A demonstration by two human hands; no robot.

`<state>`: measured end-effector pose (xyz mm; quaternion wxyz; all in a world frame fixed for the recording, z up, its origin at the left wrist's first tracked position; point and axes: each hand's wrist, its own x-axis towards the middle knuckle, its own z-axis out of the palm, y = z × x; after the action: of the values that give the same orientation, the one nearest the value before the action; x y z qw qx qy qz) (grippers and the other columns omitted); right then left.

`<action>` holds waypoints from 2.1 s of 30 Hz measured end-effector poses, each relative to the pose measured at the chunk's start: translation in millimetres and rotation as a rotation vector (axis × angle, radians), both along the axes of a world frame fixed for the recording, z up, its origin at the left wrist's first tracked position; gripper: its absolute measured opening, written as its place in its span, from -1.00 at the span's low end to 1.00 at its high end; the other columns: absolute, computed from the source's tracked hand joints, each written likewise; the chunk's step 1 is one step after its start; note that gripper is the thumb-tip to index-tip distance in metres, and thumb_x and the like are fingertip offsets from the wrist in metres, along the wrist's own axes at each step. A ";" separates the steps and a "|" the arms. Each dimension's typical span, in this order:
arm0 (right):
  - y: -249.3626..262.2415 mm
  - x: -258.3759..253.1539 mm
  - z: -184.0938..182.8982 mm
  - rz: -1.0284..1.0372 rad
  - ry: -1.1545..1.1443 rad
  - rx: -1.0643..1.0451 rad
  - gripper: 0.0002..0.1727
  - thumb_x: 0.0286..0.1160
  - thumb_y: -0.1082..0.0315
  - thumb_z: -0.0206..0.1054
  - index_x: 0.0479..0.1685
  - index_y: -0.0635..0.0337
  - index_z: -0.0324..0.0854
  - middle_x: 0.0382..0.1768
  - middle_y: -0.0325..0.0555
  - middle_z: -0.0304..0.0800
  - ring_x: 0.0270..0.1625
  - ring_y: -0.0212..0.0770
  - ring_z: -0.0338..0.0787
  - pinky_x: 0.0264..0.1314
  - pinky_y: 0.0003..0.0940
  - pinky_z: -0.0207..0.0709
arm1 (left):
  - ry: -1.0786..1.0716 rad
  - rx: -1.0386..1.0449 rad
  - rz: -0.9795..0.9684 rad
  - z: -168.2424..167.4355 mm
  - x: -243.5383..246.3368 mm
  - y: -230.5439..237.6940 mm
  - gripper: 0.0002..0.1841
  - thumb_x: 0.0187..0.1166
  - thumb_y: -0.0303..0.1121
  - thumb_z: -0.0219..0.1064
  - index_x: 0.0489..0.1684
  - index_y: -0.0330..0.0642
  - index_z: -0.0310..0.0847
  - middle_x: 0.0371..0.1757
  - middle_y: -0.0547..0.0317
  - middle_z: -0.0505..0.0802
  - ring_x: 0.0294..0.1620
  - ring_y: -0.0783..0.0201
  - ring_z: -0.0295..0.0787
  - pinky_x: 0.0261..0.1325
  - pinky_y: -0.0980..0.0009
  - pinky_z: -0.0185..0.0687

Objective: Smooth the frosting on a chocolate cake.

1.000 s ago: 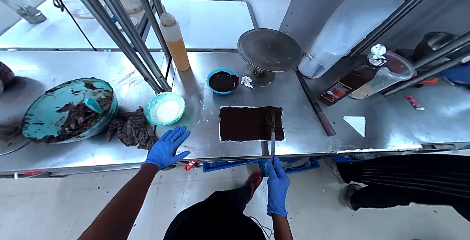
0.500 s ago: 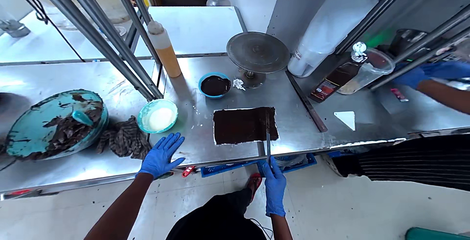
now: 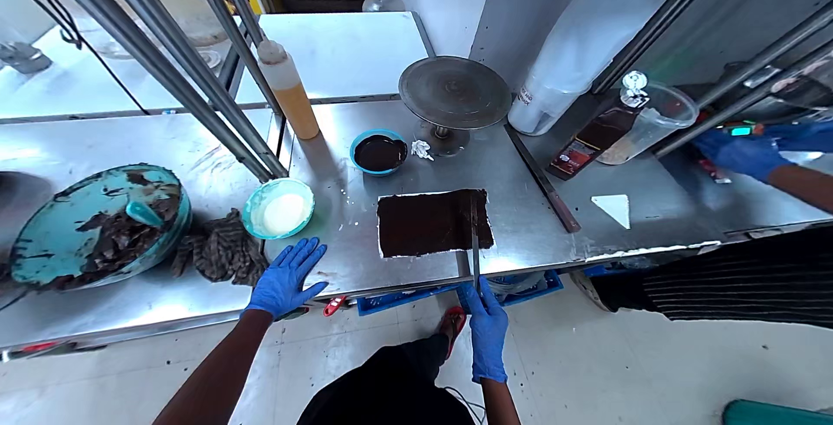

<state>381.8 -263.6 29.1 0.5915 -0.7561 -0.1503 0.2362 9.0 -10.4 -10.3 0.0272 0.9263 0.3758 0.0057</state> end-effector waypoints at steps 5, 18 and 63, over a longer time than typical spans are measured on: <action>0.2 -0.4 -0.5 -0.004 -0.001 -0.002 -0.51 0.58 0.35 0.38 0.48 0.30 0.63 0.43 0.12 0.74 0.39 -0.15 0.78 0.50 -0.20 0.57 | -0.004 -0.005 0.003 1.1 0.1 -1.0 -0.03 0.46 0.56 -0.14 0.87 0.22 0.14 0.88 0.24 0.25 0.91 0.12 0.02 0.87 0.00 -0.08; 0.4 -2.2 -0.7 0.004 0.006 0.012 -0.51 0.57 0.37 0.40 0.48 0.31 0.63 0.44 0.11 0.73 0.41 -0.15 0.77 0.49 -0.23 0.58 | 0.007 -0.018 0.002 3.8 1.0 -1.9 -0.04 0.47 0.55 -0.12 0.87 0.22 0.14 0.88 0.22 0.26 0.91 0.11 0.02 0.87 0.00 -0.06; -1.7 -1.8 -0.3 0.013 -0.023 -0.012 -0.53 0.58 0.38 0.36 0.47 0.32 0.64 0.44 0.14 0.72 0.40 -0.12 0.77 0.52 -0.20 0.55 | 0.005 -0.031 0.006 4.8 1.6 -0.8 -0.04 0.45 0.55 -0.09 0.88 0.23 0.13 0.89 0.26 0.22 0.92 0.12 -0.01 0.87 -0.01 -0.08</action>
<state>380.0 -265.2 28.8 0.5834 -0.7615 -0.1606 0.2322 10.6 -11.2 -5.5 0.0403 0.9247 0.3786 -0.0024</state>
